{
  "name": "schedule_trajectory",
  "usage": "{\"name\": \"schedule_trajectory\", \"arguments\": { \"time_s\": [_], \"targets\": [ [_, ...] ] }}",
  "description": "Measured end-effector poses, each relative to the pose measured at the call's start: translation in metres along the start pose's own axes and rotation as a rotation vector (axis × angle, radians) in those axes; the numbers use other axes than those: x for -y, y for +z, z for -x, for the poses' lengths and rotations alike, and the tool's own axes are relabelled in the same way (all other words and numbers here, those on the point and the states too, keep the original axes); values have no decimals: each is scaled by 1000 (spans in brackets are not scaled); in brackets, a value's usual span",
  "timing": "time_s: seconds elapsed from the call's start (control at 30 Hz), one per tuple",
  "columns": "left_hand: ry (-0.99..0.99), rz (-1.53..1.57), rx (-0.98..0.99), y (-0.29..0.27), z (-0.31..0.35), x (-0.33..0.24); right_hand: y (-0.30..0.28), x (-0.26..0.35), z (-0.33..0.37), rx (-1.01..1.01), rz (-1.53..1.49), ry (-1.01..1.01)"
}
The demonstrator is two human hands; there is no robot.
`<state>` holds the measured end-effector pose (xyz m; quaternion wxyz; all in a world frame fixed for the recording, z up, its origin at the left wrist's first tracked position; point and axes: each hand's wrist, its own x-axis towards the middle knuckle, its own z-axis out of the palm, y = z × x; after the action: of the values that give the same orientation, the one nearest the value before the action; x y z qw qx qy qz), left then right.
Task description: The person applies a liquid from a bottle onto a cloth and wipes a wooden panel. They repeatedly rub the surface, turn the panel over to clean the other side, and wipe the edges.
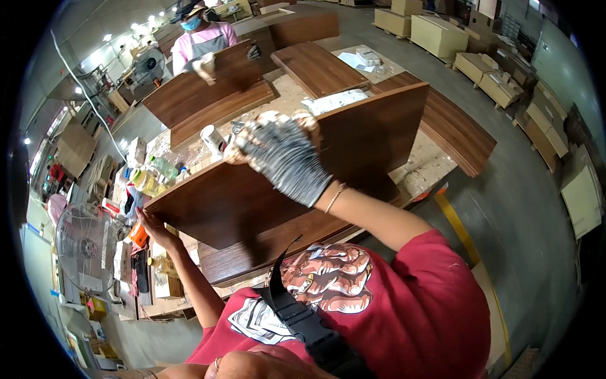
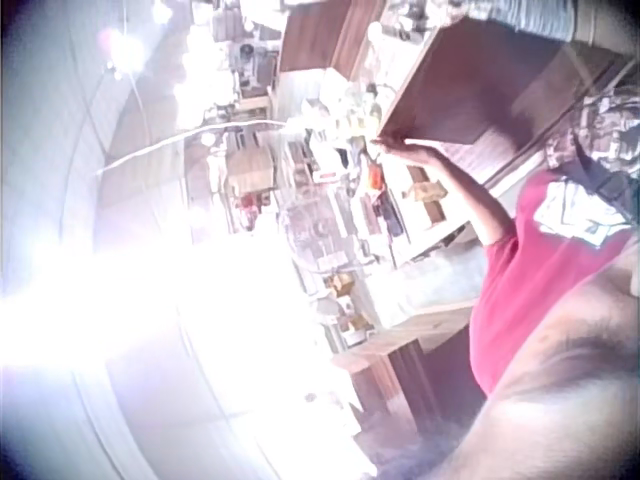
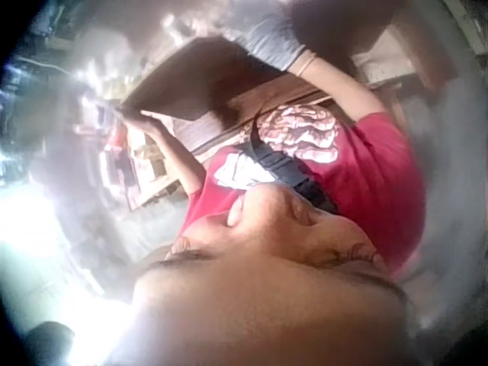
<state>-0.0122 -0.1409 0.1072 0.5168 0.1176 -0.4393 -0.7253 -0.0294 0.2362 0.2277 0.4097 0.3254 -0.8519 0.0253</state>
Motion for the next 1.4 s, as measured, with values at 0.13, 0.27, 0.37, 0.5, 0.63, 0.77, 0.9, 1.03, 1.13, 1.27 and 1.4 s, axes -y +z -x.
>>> {"name": "schedule_trajectory", "arguments": {
  "time_s": [0.13,0.27,0.37,0.5,0.63,0.77,0.9,1.03,1.13,1.27,1.4],
  "targets": [
    [-47,-219,233,15,-1,-20,-31,-45,20,-1,-24,127],
    [30,-248,173,29,8,-17,-22,-27,21,-104,-128,148],
    [199,-325,68,33,9,-6,-9,-9,16,-113,-163,197],
    [253,-319,-49,37,16,-6,-20,-55,41,-202,-47,258],
    [249,-282,0,13,4,-5,-48,-156,77,-160,199,419],
    [229,-288,-38,22,14,-17,-69,-233,120,-347,178,395],
    [190,-298,-25,8,2,-2,-58,-265,137,-564,-283,728],
    [246,-250,-99,13,10,-5,-46,-263,138,-824,-710,945],
    [101,-336,-38,-38,-14,13,-23,-282,158,-1007,-897,1129],
    [268,-428,-56,-29,-7,3,15,-265,209,-1006,-946,1285],
    [213,-376,-117,-38,-1,-11,59,-222,259,-842,-904,1423]
  ]
}}
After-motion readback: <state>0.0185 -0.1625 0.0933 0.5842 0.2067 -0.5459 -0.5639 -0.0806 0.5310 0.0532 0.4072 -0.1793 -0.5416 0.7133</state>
